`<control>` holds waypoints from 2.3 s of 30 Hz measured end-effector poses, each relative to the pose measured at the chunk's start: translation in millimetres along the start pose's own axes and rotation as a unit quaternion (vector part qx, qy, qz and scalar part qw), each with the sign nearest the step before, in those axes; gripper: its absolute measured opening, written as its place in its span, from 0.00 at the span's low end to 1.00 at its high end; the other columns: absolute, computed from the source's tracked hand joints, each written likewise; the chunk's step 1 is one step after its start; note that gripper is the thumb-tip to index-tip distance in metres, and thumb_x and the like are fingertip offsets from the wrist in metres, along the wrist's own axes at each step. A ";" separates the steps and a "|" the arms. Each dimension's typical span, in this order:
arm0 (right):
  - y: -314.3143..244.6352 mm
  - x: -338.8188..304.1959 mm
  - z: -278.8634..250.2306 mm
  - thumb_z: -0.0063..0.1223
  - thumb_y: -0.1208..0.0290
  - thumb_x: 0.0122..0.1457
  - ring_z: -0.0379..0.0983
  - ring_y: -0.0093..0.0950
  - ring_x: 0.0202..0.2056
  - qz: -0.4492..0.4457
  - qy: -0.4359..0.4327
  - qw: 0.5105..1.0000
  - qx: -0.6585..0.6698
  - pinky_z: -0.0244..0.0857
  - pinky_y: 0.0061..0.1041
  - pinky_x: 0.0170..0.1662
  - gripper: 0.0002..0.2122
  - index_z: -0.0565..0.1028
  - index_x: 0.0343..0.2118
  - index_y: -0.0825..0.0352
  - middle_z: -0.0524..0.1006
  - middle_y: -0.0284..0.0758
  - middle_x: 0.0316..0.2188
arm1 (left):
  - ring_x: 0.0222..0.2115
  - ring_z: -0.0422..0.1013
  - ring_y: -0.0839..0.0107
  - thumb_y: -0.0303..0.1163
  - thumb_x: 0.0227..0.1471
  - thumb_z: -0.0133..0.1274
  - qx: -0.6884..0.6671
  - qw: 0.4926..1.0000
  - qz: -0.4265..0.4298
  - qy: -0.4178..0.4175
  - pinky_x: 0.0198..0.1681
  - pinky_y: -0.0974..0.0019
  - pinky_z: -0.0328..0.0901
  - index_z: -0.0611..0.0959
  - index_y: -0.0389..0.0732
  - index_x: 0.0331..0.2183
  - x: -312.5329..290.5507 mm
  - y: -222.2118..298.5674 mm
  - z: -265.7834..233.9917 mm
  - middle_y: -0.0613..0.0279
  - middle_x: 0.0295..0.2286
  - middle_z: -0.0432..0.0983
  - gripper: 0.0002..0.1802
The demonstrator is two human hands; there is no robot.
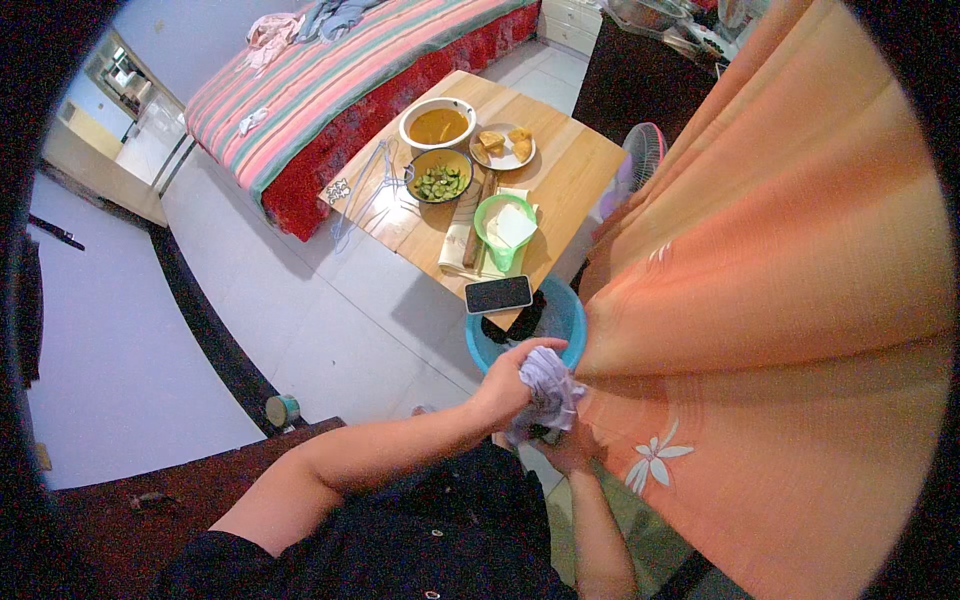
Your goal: The person picks up clothes from a bed and a table, places them on hangers, and hangs them on a clothes rack on a balcony. The person handles a black garment, a light purple garment, and a black sock, using plastic hangers to organize them.
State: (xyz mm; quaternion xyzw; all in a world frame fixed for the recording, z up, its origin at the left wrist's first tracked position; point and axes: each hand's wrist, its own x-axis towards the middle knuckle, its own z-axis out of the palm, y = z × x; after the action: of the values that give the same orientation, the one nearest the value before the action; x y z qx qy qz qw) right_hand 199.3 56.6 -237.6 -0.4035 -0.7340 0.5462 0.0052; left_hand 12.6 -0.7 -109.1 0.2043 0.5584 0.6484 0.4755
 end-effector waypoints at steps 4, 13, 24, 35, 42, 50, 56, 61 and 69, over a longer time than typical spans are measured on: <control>6.9 32.8 3.3 0.46 0.73 0.50 0.65 0.29 0.38 0.018 -0.029 0.997 0.073 0.59 0.25 0.43 0.19 0.60 0.46 0.69 0.68 0.35 0.38 | 0.33 0.68 0.76 0.21 0.45 0.49 -0.057 0.997 -0.015 -0.050 0.37 0.73 0.64 0.71 0.38 0.44 -12.0 16.1 17.6 0.65 0.29 0.73 0.20; 5.2 87.6 9.8 0.46 0.66 0.52 0.66 0.35 0.41 0.059 -0.018 0.963 0.263 0.61 0.31 0.47 0.25 0.55 0.52 0.67 0.68 0.39 0.44 | 0.40 0.65 0.75 0.27 0.48 0.48 -0.070 0.952 0.024 -0.297 0.45 0.71 0.59 0.72 0.38 0.42 -47.7 50.3 36.1 0.63 0.37 0.71 0.16; -59.1 50.8 -43.5 0.40 0.65 0.57 0.69 0.27 0.37 0.097 0.109 0.836 0.528 0.66 0.27 0.40 0.11 0.69 0.41 0.62 0.71 0.34 0.38 | 0.46 0.62 0.63 0.26 0.40 0.55 0.132 0.983 0.114 -0.050 0.48 0.63 0.58 0.72 0.40 0.41 -40.4 -34.9 -95.0 0.56 0.43 0.65 0.21; -136.1 -1.2 -56.3 0.36 0.58 0.58 0.66 0.35 0.45 0.053 0.159 0.788 0.593 0.64 0.39 0.46 0.18 0.64 0.47 0.63 0.68 0.37 0.45 | 0.32 0.71 0.53 0.36 0.49 0.48 0.405 0.906 -0.125 0.005 0.33 0.57 0.65 0.64 0.41 0.49 -1.1 -131.7 -101.1 0.49 0.33 0.72 0.25; -146.3 -49.1 -49.6 0.35 0.60 0.58 0.62 0.31 0.49 -0.076 0.001 0.772 0.632 0.54 0.34 0.53 0.17 0.64 0.48 0.62 0.67 0.34 0.47 | 0.53 0.53 0.62 0.68 0.44 0.35 -0.240 0.850 -0.468 0.041 0.51 0.47 0.52 0.57 0.49 0.55 -12.0 -117.7 -51.5 0.50 0.52 0.55 0.43; -92.6 -65.5 -48.6 0.40 0.61 0.56 0.65 0.32 0.39 0.079 -0.120 0.718 0.681 0.59 0.32 0.47 0.14 0.66 0.39 0.65 0.69 0.36 0.35 | 0.31 0.71 0.64 0.44 0.48 0.50 -0.378 0.899 -0.221 0.014 0.36 0.60 0.68 0.71 0.38 0.38 26.3 -148.1 -10.9 0.57 0.32 0.72 0.21; -90.2 -20.5 -64.5 0.36 0.59 0.57 0.65 0.32 0.39 0.006 0.000 0.751 0.660 0.60 0.31 0.47 0.17 0.65 0.42 0.67 0.69 0.38 0.37 | 0.37 0.71 0.65 0.31 0.53 0.39 -0.536 0.796 -0.282 -0.007 0.45 0.61 0.65 0.73 0.38 0.40 17.1 -103.6 -21.5 0.56 0.37 0.72 0.13; -15.8 30.5 -39.2 0.33 0.58 0.59 0.63 0.33 0.45 0.115 0.007 0.694 0.710 0.58 0.35 0.50 0.20 0.62 0.47 0.67 0.66 0.38 0.44 | 0.39 0.69 0.64 0.29 0.51 0.42 -0.519 0.788 -0.325 -0.056 0.47 0.59 0.62 0.69 0.35 0.45 5.4 -74.4 -5.9 0.53 0.41 0.70 0.18; -12.8 29.9 14.1 0.28 0.55 0.59 0.60 0.35 0.50 0.019 -0.010 0.801 0.598 0.55 0.36 0.53 0.23 0.60 0.51 0.66 0.62 0.39 0.50 | 0.40 0.69 0.65 0.32 0.50 0.45 -0.494 0.782 -0.351 -0.146 0.48 0.62 0.61 0.71 0.33 0.43 -4.8 -65.8 7.8 0.54 0.40 0.72 0.18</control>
State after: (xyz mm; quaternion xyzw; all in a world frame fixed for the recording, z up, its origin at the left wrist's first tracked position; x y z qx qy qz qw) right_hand 165.3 62.2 -245.9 -0.3287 -0.2541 0.8808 0.2272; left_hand 46.6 -5.6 -166.0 -0.1760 0.1187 0.5860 0.7820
